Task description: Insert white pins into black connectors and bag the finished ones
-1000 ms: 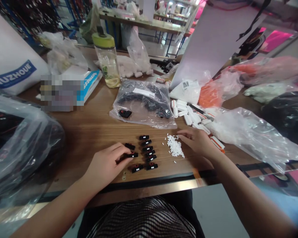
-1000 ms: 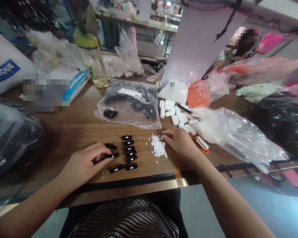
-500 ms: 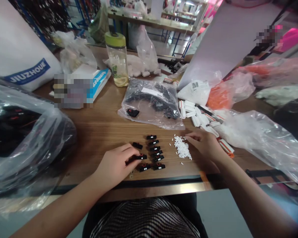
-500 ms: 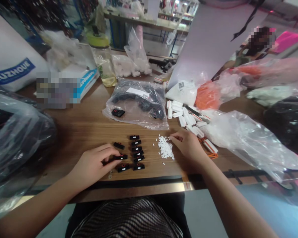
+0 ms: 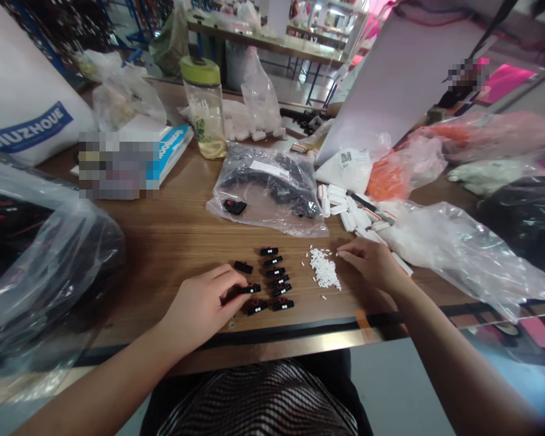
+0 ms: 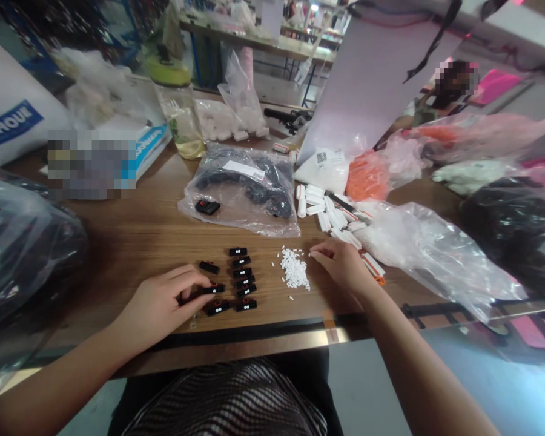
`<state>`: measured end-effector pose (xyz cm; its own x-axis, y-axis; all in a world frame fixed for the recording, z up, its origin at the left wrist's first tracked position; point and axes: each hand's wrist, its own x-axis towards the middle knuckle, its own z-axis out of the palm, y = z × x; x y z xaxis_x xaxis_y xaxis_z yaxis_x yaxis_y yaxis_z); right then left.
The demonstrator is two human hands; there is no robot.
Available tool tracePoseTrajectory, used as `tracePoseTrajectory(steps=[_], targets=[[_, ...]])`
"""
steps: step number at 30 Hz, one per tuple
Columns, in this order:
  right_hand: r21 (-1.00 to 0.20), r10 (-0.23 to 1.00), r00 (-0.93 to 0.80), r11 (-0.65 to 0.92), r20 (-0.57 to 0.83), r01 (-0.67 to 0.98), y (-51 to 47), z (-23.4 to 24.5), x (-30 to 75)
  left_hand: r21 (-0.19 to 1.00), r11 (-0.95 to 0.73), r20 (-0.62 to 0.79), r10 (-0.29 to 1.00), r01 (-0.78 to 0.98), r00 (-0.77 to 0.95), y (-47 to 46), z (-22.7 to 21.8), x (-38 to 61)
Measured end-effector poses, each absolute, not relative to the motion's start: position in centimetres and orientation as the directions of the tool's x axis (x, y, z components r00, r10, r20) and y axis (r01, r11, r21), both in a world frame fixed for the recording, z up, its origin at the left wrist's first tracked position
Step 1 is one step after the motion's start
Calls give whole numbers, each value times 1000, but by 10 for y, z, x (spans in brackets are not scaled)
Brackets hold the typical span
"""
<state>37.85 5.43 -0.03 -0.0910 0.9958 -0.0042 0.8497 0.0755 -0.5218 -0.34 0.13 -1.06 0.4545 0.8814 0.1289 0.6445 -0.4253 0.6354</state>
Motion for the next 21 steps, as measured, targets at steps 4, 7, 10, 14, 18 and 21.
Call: tracePoseTrajectory(steps=[4,7,10,14,18,21], targets=[[-486,998,-43,63,51,872,48,0,378,632,-432,139,880,643,455,1,-11,-4],[-402,997,-5,34,72,915,42,4,371,632,-424,128,883,649,452,1,-10,-3],[-326,994,-34,66,102,943,38,5,365,636,-416,121,885,650,449,2,-9,-2],[-301,991,-2,42,131,953,39,1,363,642,-412,125,888,646,442,1,-9,-2],[-397,988,132,-90,79,914,40,10,353,633,-421,142,888,650,437,1,-8,-1],[-464,993,37,18,111,886,31,30,325,629,-417,135,890,657,436,1,-7,0]])
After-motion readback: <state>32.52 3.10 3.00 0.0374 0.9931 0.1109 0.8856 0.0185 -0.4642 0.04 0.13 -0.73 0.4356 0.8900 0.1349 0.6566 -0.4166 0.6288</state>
